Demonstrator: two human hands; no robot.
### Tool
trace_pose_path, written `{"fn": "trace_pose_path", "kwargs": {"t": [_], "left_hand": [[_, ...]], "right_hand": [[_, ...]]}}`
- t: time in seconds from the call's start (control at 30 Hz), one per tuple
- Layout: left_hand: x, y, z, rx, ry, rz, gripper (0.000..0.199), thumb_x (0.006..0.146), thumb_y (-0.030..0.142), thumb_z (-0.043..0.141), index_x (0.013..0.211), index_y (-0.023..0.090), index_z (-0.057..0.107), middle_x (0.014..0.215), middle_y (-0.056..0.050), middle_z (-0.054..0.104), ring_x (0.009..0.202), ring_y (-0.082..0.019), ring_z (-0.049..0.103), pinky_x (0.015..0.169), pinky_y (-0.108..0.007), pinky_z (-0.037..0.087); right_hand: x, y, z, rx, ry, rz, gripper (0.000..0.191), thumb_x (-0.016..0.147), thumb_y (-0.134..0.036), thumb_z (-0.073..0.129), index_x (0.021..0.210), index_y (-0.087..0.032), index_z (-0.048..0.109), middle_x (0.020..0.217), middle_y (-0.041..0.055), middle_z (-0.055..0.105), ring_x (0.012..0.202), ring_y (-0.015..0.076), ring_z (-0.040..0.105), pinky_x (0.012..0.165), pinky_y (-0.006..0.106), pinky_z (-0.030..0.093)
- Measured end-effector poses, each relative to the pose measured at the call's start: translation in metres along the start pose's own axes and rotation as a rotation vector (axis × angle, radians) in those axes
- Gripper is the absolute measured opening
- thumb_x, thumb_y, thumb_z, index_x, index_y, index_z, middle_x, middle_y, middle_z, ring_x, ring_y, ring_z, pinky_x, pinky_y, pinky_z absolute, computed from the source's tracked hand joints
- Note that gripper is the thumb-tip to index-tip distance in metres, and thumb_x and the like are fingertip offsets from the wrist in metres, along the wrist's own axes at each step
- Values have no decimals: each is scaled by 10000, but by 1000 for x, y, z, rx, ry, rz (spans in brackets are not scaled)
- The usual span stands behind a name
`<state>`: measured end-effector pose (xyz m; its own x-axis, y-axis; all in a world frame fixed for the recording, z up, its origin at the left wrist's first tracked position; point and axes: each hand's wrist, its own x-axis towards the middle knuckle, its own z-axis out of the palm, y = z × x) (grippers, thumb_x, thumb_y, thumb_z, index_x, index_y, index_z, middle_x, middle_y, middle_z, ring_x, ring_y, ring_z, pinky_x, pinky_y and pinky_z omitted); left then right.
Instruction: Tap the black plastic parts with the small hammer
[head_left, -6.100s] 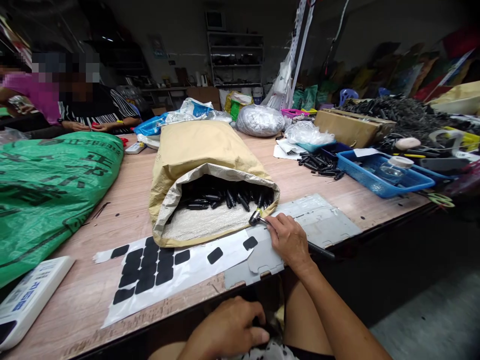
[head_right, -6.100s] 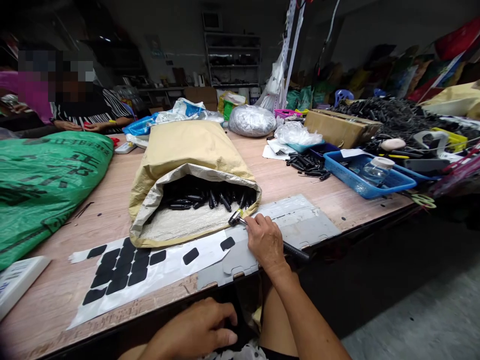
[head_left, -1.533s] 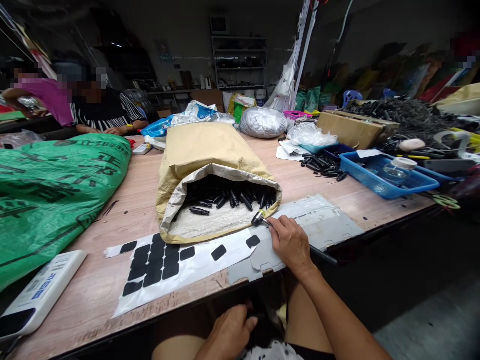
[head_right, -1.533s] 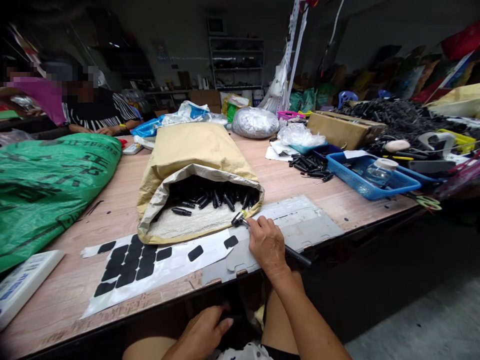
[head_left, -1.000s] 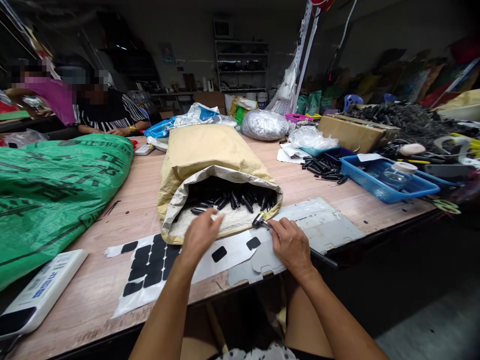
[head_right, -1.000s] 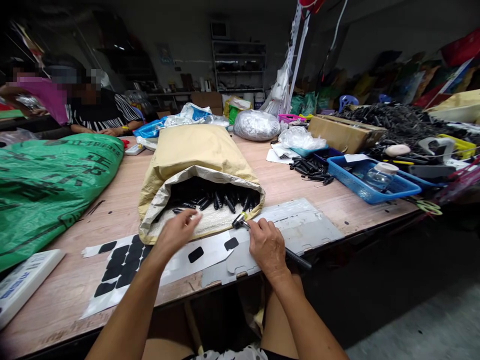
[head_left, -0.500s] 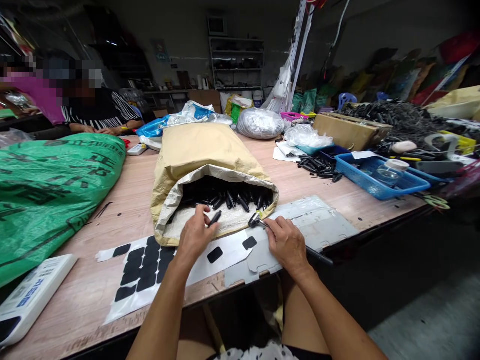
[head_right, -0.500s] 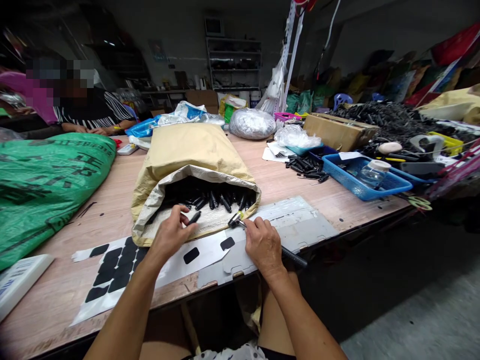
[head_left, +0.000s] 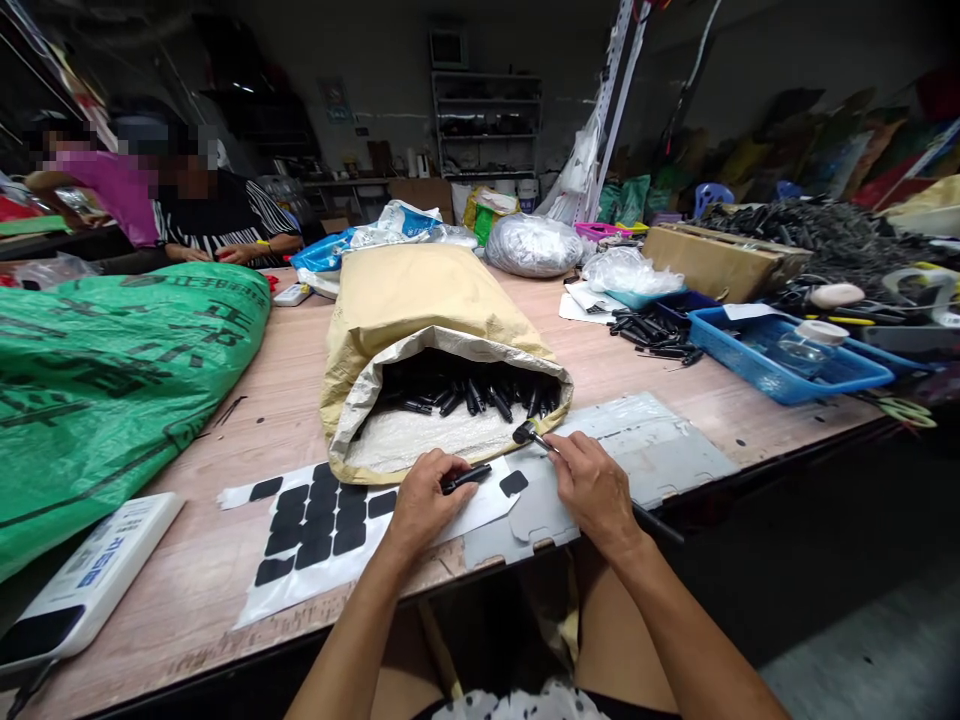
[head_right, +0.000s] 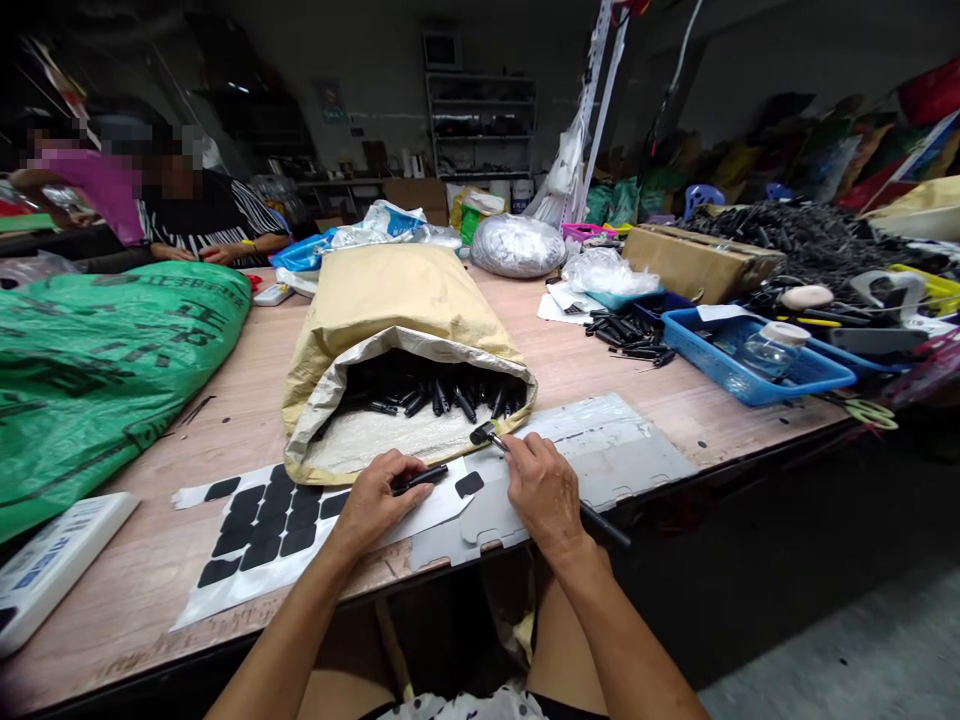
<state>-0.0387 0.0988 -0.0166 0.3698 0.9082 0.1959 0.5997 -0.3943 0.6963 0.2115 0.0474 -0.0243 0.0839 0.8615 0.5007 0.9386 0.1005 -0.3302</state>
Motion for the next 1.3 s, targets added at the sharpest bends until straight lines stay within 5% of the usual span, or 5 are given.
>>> {"fn": "trace_pose_path", "kwargs": {"t": [0.27,0.5,0.77,0.97,1.3], "left_hand": [[0,-3,1,-63,5,-11,129,792,261,718,916,231,738,882,-25,658,928,-227,592,830,-342,450],[1,-1,0,-53,-5,-4,42,787,246,705,763,215,691,787,-7,577,851,-208,557,777,-322,441],[1,-3,2,-64,16,-11,100,775,236,723,875,229,728,851,-14,636,915,-220,589,811,-334,451],[1,-3,2,-64,10,-23,109,770,244,705,875,225,723,857,-21,639,901,-220,587,772,-324,449],[0,0,-1,-99,14,-43,154,749,180,662,896,219,641,916,-6,639,916,-211,587,815,-325,443]], "right_hand": [[-6,-44,-11,512,-77,-88,317,991,-222,479,1247,-249,663,1040,53,702,958,184,659,858,295,523],[-15,-65,-6,430,-108,-155,362,1000,-181,444,1295,-252,642,948,49,674,891,170,633,815,270,517],[-13,-54,-10,376,-39,-96,380,998,-186,443,1321,-248,634,968,52,675,917,179,634,852,283,511],[-16,-49,-9,371,-106,-74,352,985,-178,464,1258,-263,668,961,38,687,909,176,654,825,270,519],[-12,-14,0,347,-30,39,320,985,-235,486,1237,-260,683,1032,47,710,959,198,663,891,311,515]]}}
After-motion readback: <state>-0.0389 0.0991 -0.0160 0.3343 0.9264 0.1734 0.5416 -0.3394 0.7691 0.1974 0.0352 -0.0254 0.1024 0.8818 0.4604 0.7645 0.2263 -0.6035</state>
